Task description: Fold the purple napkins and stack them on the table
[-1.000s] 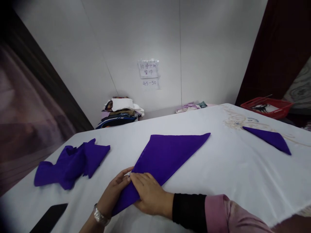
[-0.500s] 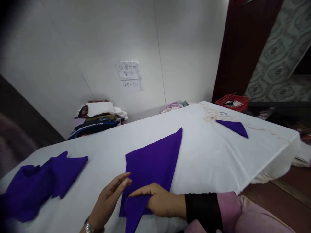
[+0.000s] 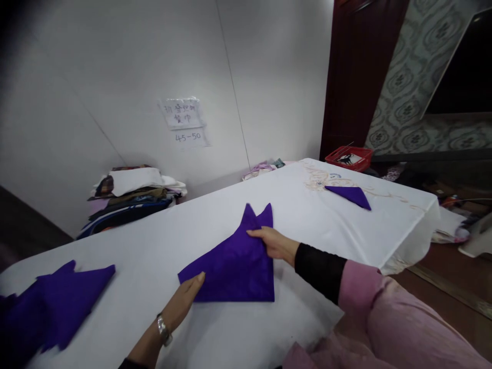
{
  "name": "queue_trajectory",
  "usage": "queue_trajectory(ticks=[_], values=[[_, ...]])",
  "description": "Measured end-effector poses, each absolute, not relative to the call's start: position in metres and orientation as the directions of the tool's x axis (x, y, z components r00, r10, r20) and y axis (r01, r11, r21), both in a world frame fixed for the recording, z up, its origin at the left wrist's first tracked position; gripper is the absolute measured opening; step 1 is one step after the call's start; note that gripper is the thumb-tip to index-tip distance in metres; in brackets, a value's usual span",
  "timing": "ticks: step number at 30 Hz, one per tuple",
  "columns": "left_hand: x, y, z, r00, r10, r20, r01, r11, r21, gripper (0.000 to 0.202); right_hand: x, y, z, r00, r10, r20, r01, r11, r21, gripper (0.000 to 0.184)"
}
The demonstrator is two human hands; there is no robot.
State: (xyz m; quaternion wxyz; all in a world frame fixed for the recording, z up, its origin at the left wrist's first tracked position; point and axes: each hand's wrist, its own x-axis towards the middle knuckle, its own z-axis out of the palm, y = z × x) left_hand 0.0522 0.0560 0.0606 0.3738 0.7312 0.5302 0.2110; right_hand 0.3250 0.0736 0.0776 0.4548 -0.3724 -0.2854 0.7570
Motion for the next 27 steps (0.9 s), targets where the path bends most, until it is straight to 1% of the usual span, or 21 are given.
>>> queue_trajectory(ticks=[2,6,8,10,14,18,22,27], values=[[0.055,0.068,0.057,0.315,0.945,-0.089,0.68,-0.159,0.715,0.054,0.342,0.1,0.07,-0.205,0.902,-0.38,-0.468,-0.431,-0.771,0.012],[0.06,0.089,0.048,0.225,0.969,-0.1,0.837,-0.14,0.529,0.065,0.365,0.136,0.05,-0.131,0.895,-0.427,-0.451,-0.437,-0.778,0.01],[0.06,0.098,0.043,0.199,0.975,-0.102,0.877,-0.131,0.462,0.062,0.371,0.148,0.04,-0.105,0.897,-0.43,-0.438,-0.43,-0.79,0.008],[0.059,0.106,0.038,0.165,0.98,-0.108,0.899,-0.105,0.425,0.056,0.375,0.157,0.032,-0.079,0.9,-0.428,-0.425,-0.419,-0.802,0.006],[0.057,0.118,0.029,0.111,0.989,-0.101,0.918,-0.063,0.392,0.042,0.377,0.173,0.02,-0.018,0.912,-0.409,-0.397,-0.383,-0.834,0.003],[0.061,0.121,0.026,0.14,0.988,-0.066,0.902,-0.1,0.419,0.032,0.379,0.185,0.013,0.076,0.925,-0.371,-0.337,-0.327,-0.883,0.01],[0.063,0.122,0.026,0.157,0.985,-0.067,0.896,-0.114,0.428,0.032,0.388,0.194,0.013,0.158,0.926,-0.343,-0.21,-0.308,-0.928,0.01],[0.059,0.128,0.029,0.134,0.986,-0.101,0.917,-0.085,0.389,0.037,0.405,0.206,0.017,0.213,0.935,-0.283,-0.027,-0.284,-0.958,0.009]])
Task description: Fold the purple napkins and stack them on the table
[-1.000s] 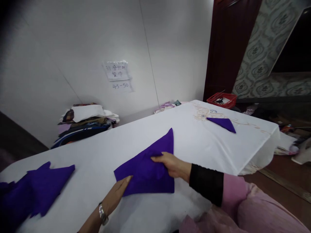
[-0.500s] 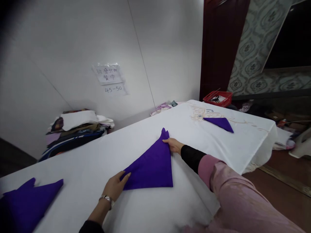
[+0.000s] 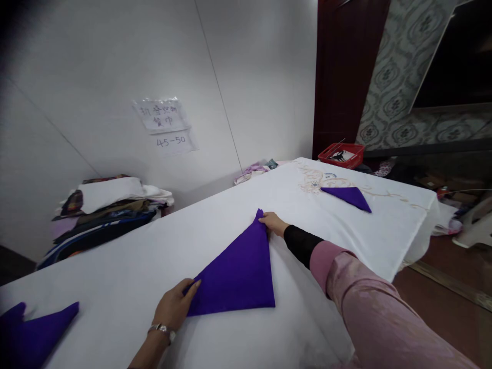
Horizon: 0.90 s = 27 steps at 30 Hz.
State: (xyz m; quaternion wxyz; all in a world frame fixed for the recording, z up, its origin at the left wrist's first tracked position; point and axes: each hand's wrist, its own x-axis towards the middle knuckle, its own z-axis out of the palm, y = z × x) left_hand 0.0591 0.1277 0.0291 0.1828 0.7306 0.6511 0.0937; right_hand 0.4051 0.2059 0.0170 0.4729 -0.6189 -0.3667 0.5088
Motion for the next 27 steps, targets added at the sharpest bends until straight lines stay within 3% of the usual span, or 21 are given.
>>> queue_trajectory(ticks=[13,21,27], values=[[0.05,0.131,0.03,0.045,0.99,-0.135,0.961,-0.006,0.275,0.033,0.425,0.239,0.012,0.316,0.94,-0.132,0.357,-0.246,-0.901,0.006],[0.05,0.129,0.024,0.027,0.997,-0.07,0.959,-0.006,0.282,0.033,0.431,0.247,0.007,0.311,0.95,-0.014,0.626,-0.215,-0.749,0.009],[0.041,0.135,0.006,0.068,0.994,0.084,0.943,-0.092,0.32,0.038,0.43,0.244,0.015,0.291,0.956,0.036,0.749,-0.204,-0.631,0.016]])
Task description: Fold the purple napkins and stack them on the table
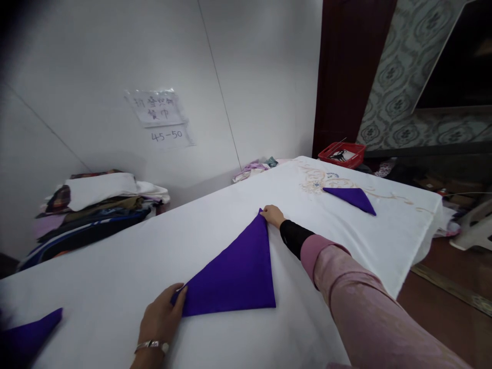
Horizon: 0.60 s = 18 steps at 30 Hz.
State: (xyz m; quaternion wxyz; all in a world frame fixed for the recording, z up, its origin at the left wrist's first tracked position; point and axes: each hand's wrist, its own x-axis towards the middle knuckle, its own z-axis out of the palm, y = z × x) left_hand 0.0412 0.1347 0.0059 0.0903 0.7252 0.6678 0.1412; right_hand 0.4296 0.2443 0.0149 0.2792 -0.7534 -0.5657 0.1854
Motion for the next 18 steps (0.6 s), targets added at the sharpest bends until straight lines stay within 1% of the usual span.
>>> queue_trajectory(ticks=[2,5,10,18], values=[[0.0389,0.1359,0.001,0.085,0.987,0.138,0.938,-0.126,0.322,0.039,0.4287,0.2434,0.0164,0.292,0.956,0.036,0.77,-0.213,-0.602,0.017],[0.0379,0.1362,-0.0015,0.102,0.98,0.173,0.933,-0.155,0.325,0.04,0.427,0.2428,0.0165,0.303,0.953,0.033,0.794,-0.233,-0.562,0.018],[0.0392,0.1354,0.0013,0.104,0.982,0.158,0.934,-0.151,0.325,0.039,0.424,0.2419,0.0141,0.318,0.948,0.036,0.827,-0.258,-0.499,0.018],[0.0376,0.1354,0.0021,0.056,0.99,0.127,0.942,-0.094,0.322,0.04,0.4197,0.2412,0.0133,0.331,0.943,0.04,0.857,-0.283,-0.431,0.02]])
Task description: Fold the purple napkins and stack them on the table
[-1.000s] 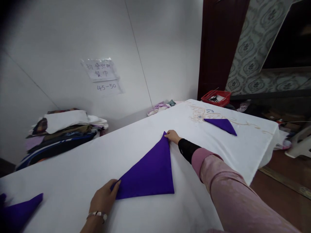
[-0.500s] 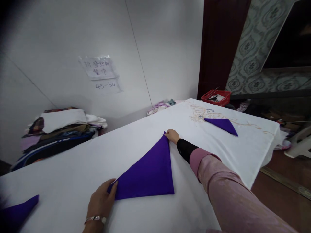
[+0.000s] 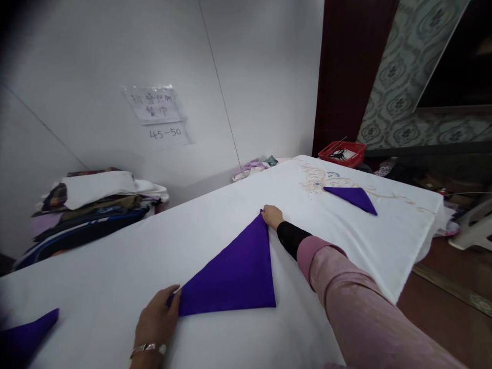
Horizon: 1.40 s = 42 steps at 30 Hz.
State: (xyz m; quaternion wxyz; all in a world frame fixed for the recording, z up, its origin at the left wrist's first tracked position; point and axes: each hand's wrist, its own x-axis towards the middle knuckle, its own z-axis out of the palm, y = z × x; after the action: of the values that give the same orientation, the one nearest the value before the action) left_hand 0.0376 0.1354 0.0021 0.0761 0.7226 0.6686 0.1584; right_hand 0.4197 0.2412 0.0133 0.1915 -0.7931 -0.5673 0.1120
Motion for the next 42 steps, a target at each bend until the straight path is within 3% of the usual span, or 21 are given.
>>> queue_trajectory(ticks=[16,29,33,36,39,42], values=[[0.036,0.134,0.001,0.048,0.991,0.124,0.953,-0.083,0.293,0.04,0.421,0.248,0.008,0.338,0.941,0.017,0.88,-0.31,-0.36,0.022],[0.036,0.135,0.003,0.091,0.995,0.044,0.988,-0.096,0.12,0.034,0.425,0.258,0.018,0.268,0.959,-0.098,0.897,-0.285,-0.339,0.029],[0.023,0.145,0.011,0.092,0.994,0.05,0.995,-0.09,-0.045,0.035,0.417,0.244,0.023,0.219,0.968,-0.124,0.901,-0.25,-0.356,0.029],[-0.001,0.159,0.022,0.059,0.996,0.062,0.99,-0.051,-0.131,0.036,0.403,0.218,0.021,0.131,0.983,-0.125,0.906,-0.17,-0.387,0.018],[-0.026,0.171,0.035,-0.008,0.999,0.051,0.993,0.014,-0.117,0.035,0.39,0.184,0.016,0.057,0.994,-0.094,0.9,-0.092,-0.426,0.008],[-0.029,0.172,0.042,-0.031,0.996,0.082,0.995,0.038,-0.09,0.037,0.385,0.158,0.01,0.059,0.997,-0.041,0.892,-0.071,-0.446,0.01]])
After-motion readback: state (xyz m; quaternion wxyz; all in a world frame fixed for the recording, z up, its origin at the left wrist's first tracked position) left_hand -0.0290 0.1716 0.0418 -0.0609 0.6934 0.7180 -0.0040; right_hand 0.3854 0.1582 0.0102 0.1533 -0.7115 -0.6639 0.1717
